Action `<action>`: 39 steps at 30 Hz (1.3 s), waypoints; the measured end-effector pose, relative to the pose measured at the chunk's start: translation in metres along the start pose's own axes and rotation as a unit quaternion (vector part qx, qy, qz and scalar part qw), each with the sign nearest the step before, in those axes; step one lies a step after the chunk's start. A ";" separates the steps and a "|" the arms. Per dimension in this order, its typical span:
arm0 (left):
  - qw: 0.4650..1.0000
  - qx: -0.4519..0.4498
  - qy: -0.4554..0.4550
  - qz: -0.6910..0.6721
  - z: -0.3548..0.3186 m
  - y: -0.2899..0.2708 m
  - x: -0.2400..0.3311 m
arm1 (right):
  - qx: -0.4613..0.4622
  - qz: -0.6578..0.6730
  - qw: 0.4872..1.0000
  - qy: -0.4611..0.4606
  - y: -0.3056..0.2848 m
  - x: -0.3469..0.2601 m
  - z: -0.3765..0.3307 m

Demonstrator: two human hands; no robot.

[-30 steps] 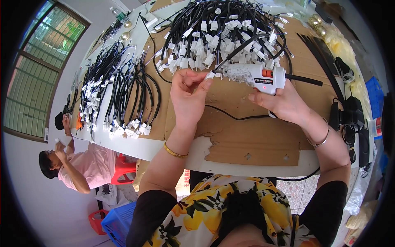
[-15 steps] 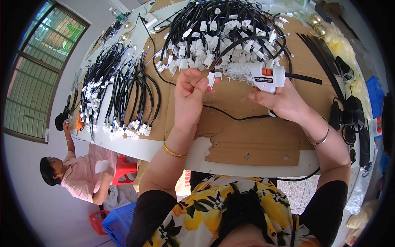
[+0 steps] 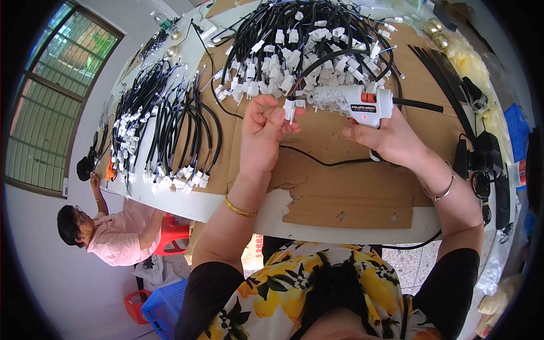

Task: Assembling a wire harness by using a hot glue gun to secure white plastic components to black cables.

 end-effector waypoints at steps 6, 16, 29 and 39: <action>0.999 -0.028 -0.006 -0.028 0.001 0.001 -0.001 | -0.009 -0.007 1.000 -0.003 0.000 -0.002 -0.001; 1.000 0.018 0.018 0.011 0.001 -0.004 0.001 | 0.001 -0.001 1.000 -0.006 -0.001 -0.006 -0.002; 0.998 -0.001 0.048 0.037 0.002 -0.004 0.002 | -0.012 0.008 1.000 -0.026 0.000 -0.004 0.000; 0.995 0.005 0.070 0.070 0.001 -0.002 0.006 | -0.011 0.019 0.999 -0.036 0.002 -0.010 -0.002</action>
Point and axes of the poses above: each hand's wrist, its own z-axis towards the middle knuckle, its own y-axis out of the palm, x = y × z, the point moved 6 cm from there along z, towards the middle knuckle, and after that the axes turned 2 degrees about -x, right-handed, at the moved point
